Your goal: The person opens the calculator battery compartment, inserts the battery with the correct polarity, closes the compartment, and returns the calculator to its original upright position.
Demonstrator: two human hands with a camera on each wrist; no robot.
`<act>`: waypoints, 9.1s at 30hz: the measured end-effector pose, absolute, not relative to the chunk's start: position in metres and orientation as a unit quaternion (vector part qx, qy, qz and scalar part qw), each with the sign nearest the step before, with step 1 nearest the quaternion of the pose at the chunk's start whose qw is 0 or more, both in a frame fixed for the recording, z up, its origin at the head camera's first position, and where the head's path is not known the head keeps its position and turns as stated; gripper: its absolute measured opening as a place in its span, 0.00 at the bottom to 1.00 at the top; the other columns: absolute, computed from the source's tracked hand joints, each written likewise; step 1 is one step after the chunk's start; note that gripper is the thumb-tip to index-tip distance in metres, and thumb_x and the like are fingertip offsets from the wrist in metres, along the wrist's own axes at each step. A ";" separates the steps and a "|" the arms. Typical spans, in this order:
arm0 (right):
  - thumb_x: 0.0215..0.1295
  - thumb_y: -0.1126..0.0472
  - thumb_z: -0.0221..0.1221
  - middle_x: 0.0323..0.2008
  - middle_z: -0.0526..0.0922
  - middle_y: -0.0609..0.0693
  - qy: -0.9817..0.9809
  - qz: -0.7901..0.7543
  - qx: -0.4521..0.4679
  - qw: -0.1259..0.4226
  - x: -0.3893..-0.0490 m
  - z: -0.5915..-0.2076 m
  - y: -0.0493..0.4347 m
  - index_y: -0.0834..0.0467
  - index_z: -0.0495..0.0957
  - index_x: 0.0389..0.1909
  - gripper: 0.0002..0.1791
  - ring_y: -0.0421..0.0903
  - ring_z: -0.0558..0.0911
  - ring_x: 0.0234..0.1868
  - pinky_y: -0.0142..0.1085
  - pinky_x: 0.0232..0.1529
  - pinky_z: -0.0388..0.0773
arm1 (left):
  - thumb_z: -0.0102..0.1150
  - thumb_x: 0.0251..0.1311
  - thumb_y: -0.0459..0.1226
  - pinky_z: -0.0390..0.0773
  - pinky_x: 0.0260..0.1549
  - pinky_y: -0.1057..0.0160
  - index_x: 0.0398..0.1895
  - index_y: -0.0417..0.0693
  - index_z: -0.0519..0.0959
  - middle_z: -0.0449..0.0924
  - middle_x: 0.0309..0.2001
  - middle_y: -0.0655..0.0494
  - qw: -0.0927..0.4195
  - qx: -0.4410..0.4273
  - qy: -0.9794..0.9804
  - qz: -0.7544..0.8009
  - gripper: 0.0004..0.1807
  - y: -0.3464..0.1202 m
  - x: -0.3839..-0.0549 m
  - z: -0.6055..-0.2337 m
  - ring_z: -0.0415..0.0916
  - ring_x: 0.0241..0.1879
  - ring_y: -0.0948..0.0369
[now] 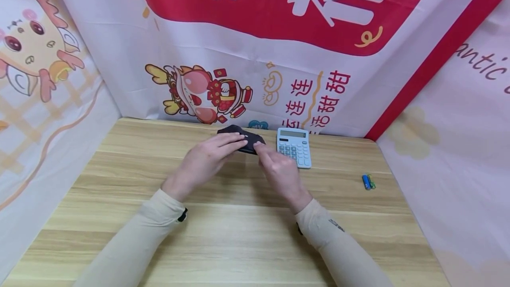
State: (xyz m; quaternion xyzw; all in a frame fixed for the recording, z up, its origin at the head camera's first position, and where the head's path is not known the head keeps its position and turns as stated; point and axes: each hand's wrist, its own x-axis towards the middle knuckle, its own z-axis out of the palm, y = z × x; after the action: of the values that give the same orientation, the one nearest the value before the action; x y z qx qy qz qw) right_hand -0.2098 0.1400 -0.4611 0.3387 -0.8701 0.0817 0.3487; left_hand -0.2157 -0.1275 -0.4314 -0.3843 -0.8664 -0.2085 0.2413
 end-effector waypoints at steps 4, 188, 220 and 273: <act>0.76 0.70 0.77 0.62 0.96 0.60 -0.872 0.072 0.341 0.344 -0.208 -0.460 0.137 0.60 0.86 0.68 0.22 0.56 1.00 0.53 0.46 0.50 0.99 | 0.76 0.74 0.25 0.89 0.74 0.42 0.76 0.49 0.88 0.89 0.75 0.46 0.244 -0.366 -0.877 -0.195 0.29 -0.125 -0.214 -0.433 0.88 0.75 0.44; 0.85 0.55 0.68 0.39 0.97 0.48 -0.921 -0.089 0.374 0.061 -0.233 -0.467 0.102 0.56 0.95 0.50 0.11 0.44 0.90 0.37 0.37 0.37 0.94 | 0.77 0.80 0.48 0.92 0.60 0.52 0.73 0.46 0.88 0.96 0.62 0.49 -0.147 -0.297 -0.932 -0.146 0.26 -0.126 -0.244 -0.461 0.84 0.47 0.60; 0.89 0.57 0.67 0.46 0.99 0.49 -0.949 -0.020 0.311 0.044 -0.281 -0.472 0.122 0.52 0.97 0.56 0.10 0.46 0.97 0.45 0.41 0.51 0.97 | 0.77 0.80 0.51 0.91 0.66 0.49 0.78 0.46 0.86 0.94 0.68 0.47 -0.154 -0.290 -0.935 -0.136 0.31 -0.128 -0.245 -0.460 0.84 0.49 0.59; 0.84 0.55 0.73 0.70 0.93 0.57 -0.979 0.095 0.175 0.051 -0.274 -0.444 0.149 0.56 0.88 0.75 0.24 0.57 0.93 0.70 0.53 0.74 0.91 | 0.75 0.81 0.51 0.82 0.82 0.41 0.82 0.45 0.82 0.87 0.78 0.43 -0.156 -0.268 -0.940 -0.141 0.35 -0.128 -0.243 -0.463 0.86 0.76 0.47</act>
State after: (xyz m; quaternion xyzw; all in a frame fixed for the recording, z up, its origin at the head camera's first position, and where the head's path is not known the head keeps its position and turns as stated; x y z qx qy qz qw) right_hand -0.2742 0.1495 -0.4437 0.1752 -0.9786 0.0955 0.0505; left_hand -0.2426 -0.1280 -0.4631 -0.2679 -0.9403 -0.1407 -0.1559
